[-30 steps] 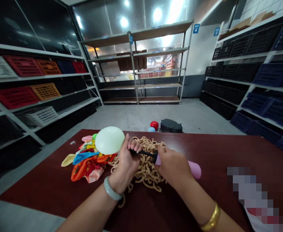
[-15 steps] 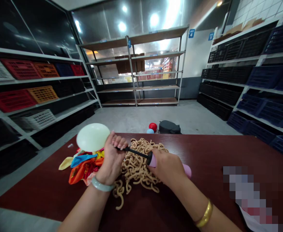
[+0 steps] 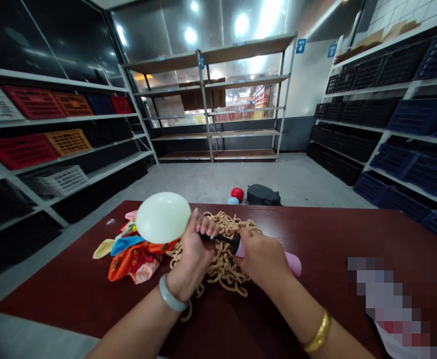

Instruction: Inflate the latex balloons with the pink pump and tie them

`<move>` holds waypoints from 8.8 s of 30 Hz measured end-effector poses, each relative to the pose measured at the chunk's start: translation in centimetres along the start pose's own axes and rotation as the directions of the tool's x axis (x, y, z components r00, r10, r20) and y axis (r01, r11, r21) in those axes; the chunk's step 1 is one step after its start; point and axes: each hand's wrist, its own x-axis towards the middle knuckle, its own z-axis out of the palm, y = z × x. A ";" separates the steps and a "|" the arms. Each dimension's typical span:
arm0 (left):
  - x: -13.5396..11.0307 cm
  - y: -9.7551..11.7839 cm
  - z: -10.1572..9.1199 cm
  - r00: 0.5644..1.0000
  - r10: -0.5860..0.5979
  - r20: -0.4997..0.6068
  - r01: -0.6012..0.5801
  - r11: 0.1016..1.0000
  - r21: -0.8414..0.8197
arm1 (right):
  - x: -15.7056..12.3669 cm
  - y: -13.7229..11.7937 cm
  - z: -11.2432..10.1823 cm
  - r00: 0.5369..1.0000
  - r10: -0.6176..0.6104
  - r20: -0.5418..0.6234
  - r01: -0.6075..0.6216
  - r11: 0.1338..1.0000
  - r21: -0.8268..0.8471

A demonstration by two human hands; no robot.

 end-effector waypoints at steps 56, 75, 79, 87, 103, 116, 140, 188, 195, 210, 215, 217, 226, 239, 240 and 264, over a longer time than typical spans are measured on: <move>2.9 7.4 -0.9 0.988 0.155 -0.029 -0.156 0.987 -0.031 | 0.2 1.1 0.3 1.000 -0.012 -0.001 0.012 1.000 -0.008; -0.1 -0.1 -0.1 0.998 -0.046 -0.030 0.048 0.998 0.038 | 0.0 -0.9 0.8 0.999 -0.006 0.039 0.004 0.998 0.066; 2.2 4.1 -1.1 0.996 0.039 -0.081 -0.038 0.999 0.021 | 0.2 -0.1 0.8 0.998 -0.023 0.053 0.019 0.996 0.082; 2.6 7.8 -0.5 0.982 0.185 -0.042 -0.186 0.982 -0.030 | 0.0 1.3 -0.4 1.000 -0.026 0.015 0.026 1.000 0.013; -1.5 -2.0 0.5 0.999 -0.033 -0.025 0.033 0.999 0.022 | -0.2 -0.6 0.4 1.000 -0.010 0.005 0.010 0.999 0.033; 3.6 7.6 -1.4 0.989 0.137 -0.054 -0.137 0.991 0.004 | 0.3 0.5 -0.3 0.995 0.020 0.095 -0.026 0.998 0.062; -0.1 -1.5 -0.5 0.994 -0.107 -0.028 0.108 0.992 0.067 | 0.1 -0.5 -0.3 0.988 0.027 0.151 -0.044 0.993 0.113; 3.5 7.0 -1.6 0.993 0.096 -0.066 -0.100 0.993 -0.064 | 0.3 1.4 0.7 0.996 -0.013 0.089 0.010 1.000 0.028; 0.9 0.8 -0.4 1.000 -0.009 -0.008 0.009 1.000 -0.021 | -0.1 0.8 0.9 0.998 -0.002 0.066 0.000 0.999 0.035; 0.6 1.8 0.3 0.998 -0.059 -0.016 0.060 0.997 0.047 | 0.0 -0.4 0.4 0.999 -0.020 0.028 0.017 0.992 0.125; 3.0 7.3 -1.1 0.994 0.099 -0.038 -0.100 0.995 -0.025 | 0.1 0.3 0.5 0.999 -0.040 0.033 0.037 0.996 0.084; 3.4 8.3 -1.6 0.991 0.127 -0.048 -0.129 0.991 -0.045 | 0.1 0.7 0.4 0.998 -0.039 0.042 0.036 0.997 0.067; 1.5 2.5 -0.7 0.999 0.024 0.022 -0.024 1.000 -0.010 | 0.0 1.1 0.1 0.999 -0.007 0.048 0.006 1.000 0.007; -1.3 -1.9 0.0 0.996 -0.085 0.037 0.081 0.993 0.091 | -0.2 0.1 0.1 0.999 -0.024 0.031 0.021 0.996 0.085; -1.1 -1.6 0.1 0.996 -0.084 0.036 0.081 0.994 0.076 | -0.2 -0.1 0.1 0.999 -0.025 0.036 0.022 0.996 0.089; -0.8 -0.6 0.6 0.996 -0.018 -0.083 0.026 0.995 0.099 | -0.3 -0.8 -0.1 0.997 -0.012 0.080 0.004 0.995 0.097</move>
